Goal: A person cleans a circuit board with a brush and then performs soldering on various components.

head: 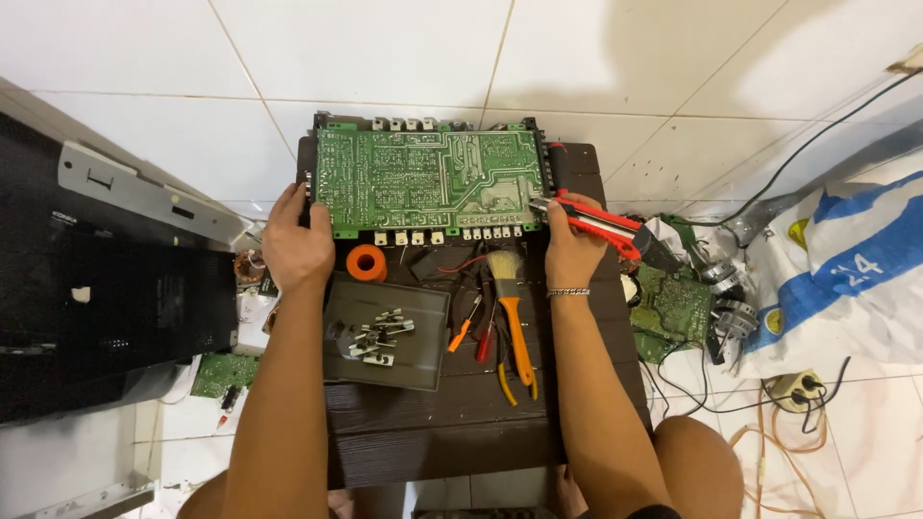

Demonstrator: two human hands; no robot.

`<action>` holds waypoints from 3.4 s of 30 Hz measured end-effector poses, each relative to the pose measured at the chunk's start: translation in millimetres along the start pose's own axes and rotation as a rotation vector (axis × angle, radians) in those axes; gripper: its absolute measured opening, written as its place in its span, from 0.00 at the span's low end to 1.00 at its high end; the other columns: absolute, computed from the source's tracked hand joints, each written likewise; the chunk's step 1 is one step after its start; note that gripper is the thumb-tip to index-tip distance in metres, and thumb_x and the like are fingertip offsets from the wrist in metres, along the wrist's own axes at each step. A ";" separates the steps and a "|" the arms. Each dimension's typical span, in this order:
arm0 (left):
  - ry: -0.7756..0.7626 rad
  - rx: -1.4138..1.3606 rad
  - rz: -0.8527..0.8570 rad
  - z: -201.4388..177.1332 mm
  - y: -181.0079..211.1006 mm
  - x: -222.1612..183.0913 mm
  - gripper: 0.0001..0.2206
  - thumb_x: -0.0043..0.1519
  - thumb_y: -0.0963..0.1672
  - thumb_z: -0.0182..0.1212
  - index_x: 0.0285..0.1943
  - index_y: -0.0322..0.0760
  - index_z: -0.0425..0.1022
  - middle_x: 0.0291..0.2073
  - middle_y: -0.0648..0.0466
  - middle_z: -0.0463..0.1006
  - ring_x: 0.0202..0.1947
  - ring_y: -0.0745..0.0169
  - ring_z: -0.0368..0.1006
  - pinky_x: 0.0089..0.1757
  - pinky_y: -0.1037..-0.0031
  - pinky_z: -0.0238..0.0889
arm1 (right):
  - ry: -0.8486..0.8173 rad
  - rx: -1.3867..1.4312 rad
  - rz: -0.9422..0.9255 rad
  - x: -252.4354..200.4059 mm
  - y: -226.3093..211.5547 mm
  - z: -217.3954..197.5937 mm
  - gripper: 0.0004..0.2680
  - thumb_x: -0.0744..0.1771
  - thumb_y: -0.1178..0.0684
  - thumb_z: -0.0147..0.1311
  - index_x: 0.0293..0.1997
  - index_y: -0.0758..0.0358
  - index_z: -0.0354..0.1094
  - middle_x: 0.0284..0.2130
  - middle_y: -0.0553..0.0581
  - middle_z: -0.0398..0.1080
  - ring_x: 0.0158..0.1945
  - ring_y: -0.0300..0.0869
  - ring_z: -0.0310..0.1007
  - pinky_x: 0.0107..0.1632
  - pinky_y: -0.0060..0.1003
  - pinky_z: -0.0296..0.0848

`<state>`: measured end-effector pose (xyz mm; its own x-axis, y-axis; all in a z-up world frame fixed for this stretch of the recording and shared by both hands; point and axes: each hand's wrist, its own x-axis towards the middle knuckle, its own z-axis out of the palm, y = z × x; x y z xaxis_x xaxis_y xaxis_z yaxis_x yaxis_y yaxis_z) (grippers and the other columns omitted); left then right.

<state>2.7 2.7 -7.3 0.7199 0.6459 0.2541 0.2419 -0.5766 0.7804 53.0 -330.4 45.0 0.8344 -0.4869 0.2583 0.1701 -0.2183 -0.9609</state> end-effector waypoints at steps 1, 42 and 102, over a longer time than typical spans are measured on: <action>0.000 0.000 0.002 -0.5 1.1 -0.7 0.21 0.61 0.51 0.56 0.62 0.48 0.78 0.61 0.53 0.76 0.58 0.46 0.72 0.57 0.58 0.65 | 0.002 0.001 0.000 -0.2 -0.1 -1.1 0.10 0.61 0.51 0.67 0.42 0.56 0.75 0.29 0.56 0.73 0.35 0.39 0.73 0.44 0.34 0.75; -0.017 0.017 -0.023 -1.8 5.0 -1.1 0.21 0.61 0.51 0.55 0.63 0.48 0.78 0.62 0.53 0.75 0.59 0.47 0.71 0.58 0.60 0.63 | -0.048 -0.180 -0.030 4.4 14.7 -6.0 0.11 0.61 0.48 0.67 0.45 0.52 0.75 0.31 0.58 0.76 0.38 0.44 0.76 0.46 0.39 0.72; -0.048 0.013 0.090 -7.1 7.5 -0.4 0.21 0.65 0.45 0.54 0.65 0.30 0.75 0.61 0.42 0.76 0.63 0.44 0.69 0.61 0.57 0.57 | 0.172 0.220 0.366 12.9 -4.7 -11.2 0.06 0.64 0.56 0.60 0.43 0.61 0.74 0.39 0.56 0.75 0.45 0.45 0.76 0.51 0.41 0.76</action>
<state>-0.4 1.7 2.5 0.7691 0.5669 0.2950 0.1835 -0.6380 0.7479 57.1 -345.1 53.9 0.7644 -0.6359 -0.1067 0.0036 0.1697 -0.9855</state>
